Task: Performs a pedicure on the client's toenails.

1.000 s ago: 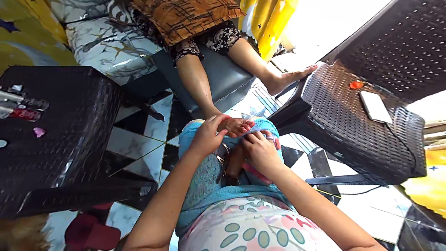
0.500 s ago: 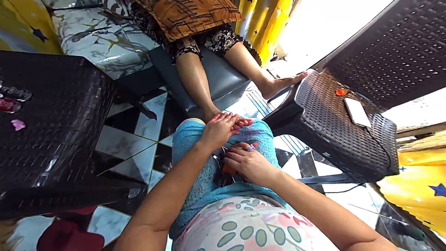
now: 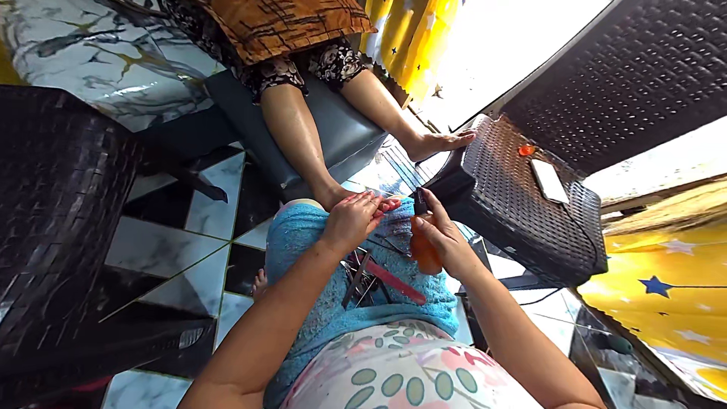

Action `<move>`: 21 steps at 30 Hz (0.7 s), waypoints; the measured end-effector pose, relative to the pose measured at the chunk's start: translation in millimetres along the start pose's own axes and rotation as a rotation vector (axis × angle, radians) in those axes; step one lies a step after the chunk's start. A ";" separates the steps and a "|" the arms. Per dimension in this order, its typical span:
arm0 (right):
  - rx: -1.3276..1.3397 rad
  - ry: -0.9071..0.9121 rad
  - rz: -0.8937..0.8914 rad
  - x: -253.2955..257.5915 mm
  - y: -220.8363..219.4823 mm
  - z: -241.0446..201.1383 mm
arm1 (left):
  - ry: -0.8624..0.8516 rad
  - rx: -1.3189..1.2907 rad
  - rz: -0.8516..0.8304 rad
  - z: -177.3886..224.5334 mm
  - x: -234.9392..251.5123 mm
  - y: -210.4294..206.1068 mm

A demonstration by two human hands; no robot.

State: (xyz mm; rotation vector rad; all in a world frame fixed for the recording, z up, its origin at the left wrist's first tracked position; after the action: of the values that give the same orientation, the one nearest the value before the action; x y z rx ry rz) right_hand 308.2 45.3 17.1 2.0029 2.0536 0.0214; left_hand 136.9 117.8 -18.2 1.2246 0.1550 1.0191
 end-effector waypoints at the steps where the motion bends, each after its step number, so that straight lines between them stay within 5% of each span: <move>1: 0.052 -0.031 -0.015 1.2 -0.7 2.1 | -0.003 -0.018 0.001 0.0 -1.1 -0.6; 5: 0.084 -0.035 -0.058 6.3 -5.9 5.6 | 0.033 -0.143 0.072 2.1 -11.0 9.0; 11: -0.085 -0.024 -0.119 5.6 -18.8 -2.6 | 0.399 -0.372 0.169 -1.5 -49.6 27.8; 17: -0.225 0.209 -0.214 5.1 -36.2 -11.9 | 1.087 -1.449 -0.057 7.3 -76.3 25.0; 21: -0.402 0.287 -0.246 0.8 -47.1 -10.8 | 1.249 -1.729 -0.228 14.5 -76.4 8.6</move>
State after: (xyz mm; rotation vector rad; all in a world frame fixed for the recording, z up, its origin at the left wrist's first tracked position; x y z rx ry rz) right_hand 259.9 45.9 18.1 1.5672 2.2298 0.6519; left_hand 97.0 53.0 -36.3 -1.0376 0.2576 1.0649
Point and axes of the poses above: each hand's wrist, its own x-axis towards the middle knuckle, its own y-axis out of the back of the hand, z = x × y, the point moved 6 cm from there along x, towards the middle knuckle, and after that the axes turned 5 degrees about x, right-handed, at the moved point
